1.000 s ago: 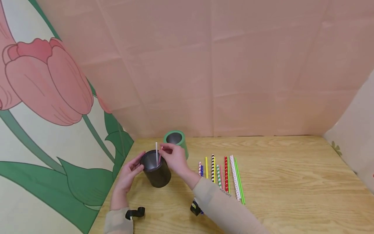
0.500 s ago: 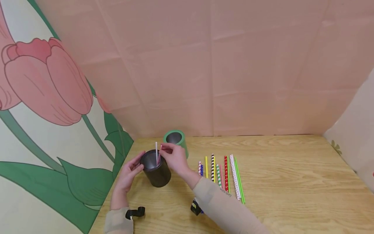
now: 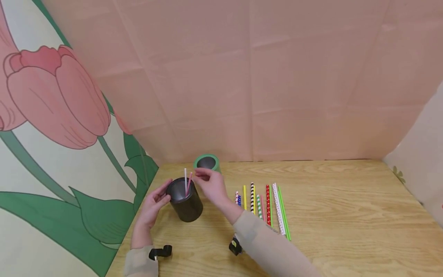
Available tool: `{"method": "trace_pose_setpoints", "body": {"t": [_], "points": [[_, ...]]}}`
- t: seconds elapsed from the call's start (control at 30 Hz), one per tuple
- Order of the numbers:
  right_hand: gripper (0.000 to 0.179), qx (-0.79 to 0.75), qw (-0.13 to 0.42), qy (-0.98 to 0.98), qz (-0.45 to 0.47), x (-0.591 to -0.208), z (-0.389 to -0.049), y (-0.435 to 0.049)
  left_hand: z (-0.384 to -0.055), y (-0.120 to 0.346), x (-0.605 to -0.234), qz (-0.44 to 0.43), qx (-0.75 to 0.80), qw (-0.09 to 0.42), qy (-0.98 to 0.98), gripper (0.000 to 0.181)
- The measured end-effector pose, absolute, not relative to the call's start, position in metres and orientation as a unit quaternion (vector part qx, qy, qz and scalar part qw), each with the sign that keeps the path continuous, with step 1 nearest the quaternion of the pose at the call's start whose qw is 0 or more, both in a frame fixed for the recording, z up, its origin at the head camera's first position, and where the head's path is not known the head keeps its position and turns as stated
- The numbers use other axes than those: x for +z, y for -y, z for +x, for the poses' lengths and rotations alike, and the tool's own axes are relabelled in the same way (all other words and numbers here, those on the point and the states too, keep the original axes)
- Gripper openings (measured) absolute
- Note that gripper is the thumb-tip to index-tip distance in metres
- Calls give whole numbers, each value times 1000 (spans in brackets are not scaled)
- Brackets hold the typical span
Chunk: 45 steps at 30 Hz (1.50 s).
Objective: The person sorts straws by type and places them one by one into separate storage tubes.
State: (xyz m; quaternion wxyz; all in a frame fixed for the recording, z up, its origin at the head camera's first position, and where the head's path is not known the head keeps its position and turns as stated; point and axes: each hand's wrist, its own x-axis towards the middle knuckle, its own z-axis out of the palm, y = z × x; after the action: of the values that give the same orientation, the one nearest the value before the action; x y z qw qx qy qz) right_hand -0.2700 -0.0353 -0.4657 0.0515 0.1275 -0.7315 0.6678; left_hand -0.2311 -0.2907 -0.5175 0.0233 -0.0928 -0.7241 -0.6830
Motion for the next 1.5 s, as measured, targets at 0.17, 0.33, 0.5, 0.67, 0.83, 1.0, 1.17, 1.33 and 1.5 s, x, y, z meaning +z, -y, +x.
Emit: {"method": "trace_pose_setpoints", "body": {"t": [0.17,0.33,0.5,0.67,0.83,1.0,1.17,1.33,1.5], "points": [[31,670,51,729,130,-464,-271,31,-231,293,-517,-90,-681,29,726,59],[33,694,33,708,126,-463,-268,21,-229,295,-518,-81,-679,25,729,59],[34,707,17,698,113,-464,-264,0,-226,296,-517,-76,-679,25,730,59],[36,714,3,693,103,-472,-264,-28,-225,295,-516,-82,-683,24,725,60],[37,710,4,697,94,-481,-265,-62,-223,296,-516,-82,-684,26,725,60],[40,696,9,713,85,-488,-267,-101,-223,295,-516,-83,-687,27,721,60],[45,687,14,722,79,-496,-268,-135,-226,295,-516,-86,-691,26,717,61],[49,667,24,742,62,-508,-266,-164,-228,295,-517,-91,-692,26,716,60],[53,662,10,748,55,-519,-262,-192,-227,293,-517,-92,-691,24,717,59]]}}
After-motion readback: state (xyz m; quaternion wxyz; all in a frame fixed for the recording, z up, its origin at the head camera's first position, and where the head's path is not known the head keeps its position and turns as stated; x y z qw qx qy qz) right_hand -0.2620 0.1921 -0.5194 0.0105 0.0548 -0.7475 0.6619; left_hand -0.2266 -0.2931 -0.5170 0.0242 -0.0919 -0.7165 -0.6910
